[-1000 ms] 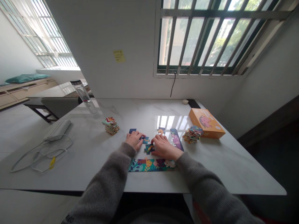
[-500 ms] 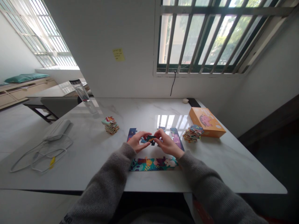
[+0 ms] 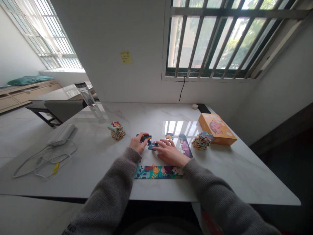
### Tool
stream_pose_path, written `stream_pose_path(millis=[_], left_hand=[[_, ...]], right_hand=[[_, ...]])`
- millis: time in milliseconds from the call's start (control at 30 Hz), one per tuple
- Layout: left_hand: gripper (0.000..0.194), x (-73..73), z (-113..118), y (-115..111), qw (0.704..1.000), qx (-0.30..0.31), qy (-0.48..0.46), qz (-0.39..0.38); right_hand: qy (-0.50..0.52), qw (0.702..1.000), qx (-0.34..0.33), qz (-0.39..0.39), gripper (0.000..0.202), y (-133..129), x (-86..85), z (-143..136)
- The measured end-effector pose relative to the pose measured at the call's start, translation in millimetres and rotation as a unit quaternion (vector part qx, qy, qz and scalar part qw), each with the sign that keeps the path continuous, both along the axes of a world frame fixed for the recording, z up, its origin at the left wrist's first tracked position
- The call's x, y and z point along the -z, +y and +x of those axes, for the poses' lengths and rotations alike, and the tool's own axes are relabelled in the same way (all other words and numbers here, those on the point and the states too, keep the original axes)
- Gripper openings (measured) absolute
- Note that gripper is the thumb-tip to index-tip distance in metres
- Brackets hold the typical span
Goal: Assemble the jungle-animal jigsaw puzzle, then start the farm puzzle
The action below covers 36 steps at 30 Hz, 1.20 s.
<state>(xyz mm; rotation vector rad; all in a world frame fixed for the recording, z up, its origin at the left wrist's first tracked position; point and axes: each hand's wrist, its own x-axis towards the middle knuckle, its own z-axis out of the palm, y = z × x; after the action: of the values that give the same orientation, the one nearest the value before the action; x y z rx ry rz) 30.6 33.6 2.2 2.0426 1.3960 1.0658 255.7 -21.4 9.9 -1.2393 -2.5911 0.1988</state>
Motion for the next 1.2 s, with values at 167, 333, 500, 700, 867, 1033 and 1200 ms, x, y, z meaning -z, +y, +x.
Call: stream_pose_path(millis=[167, 333, 500, 700, 867, 1033, 1200], left_hand=[[0.028, -0.9, 1.4, -1.2, 1.0, 0.001, 0.02, -0.015], [0.027, -1.6, 0.1, -0.4, 0.998, -0.027, 0.053, -0.018], [0.026, -3.6, -0.7, 0.1, 0.995, -0.047, 0.084, -0.034], [0.028, -4.6, 2.8, -2.6, 0.988, -0.021, 0.143, -0.056], [0.029, -5.2, 4.0, -4.1, 0.984, -0.022, 0.166, -0.068], [0.027, -3.6, 9.0, -6.8, 0.981, -0.009, 0.179, -0.079], [0.024, 2.1, 14.1, -9.1, 0.967, 0.012, 0.254, -0.009]], right_hand=[[-0.01, 1.0, -0.007, 0.013, 0.036, 1.7, -2.1, -0.4], [-0.022, 0.999, 0.02, 0.038, 0.032, -4.9, -5.7, -0.9], [-0.001, 1.0, 0.004, 0.012, 0.023, -6.5, -8.9, -1.7], [-0.005, 0.997, -0.069, 0.034, 0.05, 6.8, -3.4, 4.2], [-0.037, 0.997, -0.043, 0.055, 0.045, 3.1, -2.2, 3.1], [-0.05, 0.995, 0.046, 0.079, 0.031, -0.6, -4.2, 7.9], [-0.06, 0.991, 0.104, 0.06, 0.04, 4.3, 2.0, 15.4]])
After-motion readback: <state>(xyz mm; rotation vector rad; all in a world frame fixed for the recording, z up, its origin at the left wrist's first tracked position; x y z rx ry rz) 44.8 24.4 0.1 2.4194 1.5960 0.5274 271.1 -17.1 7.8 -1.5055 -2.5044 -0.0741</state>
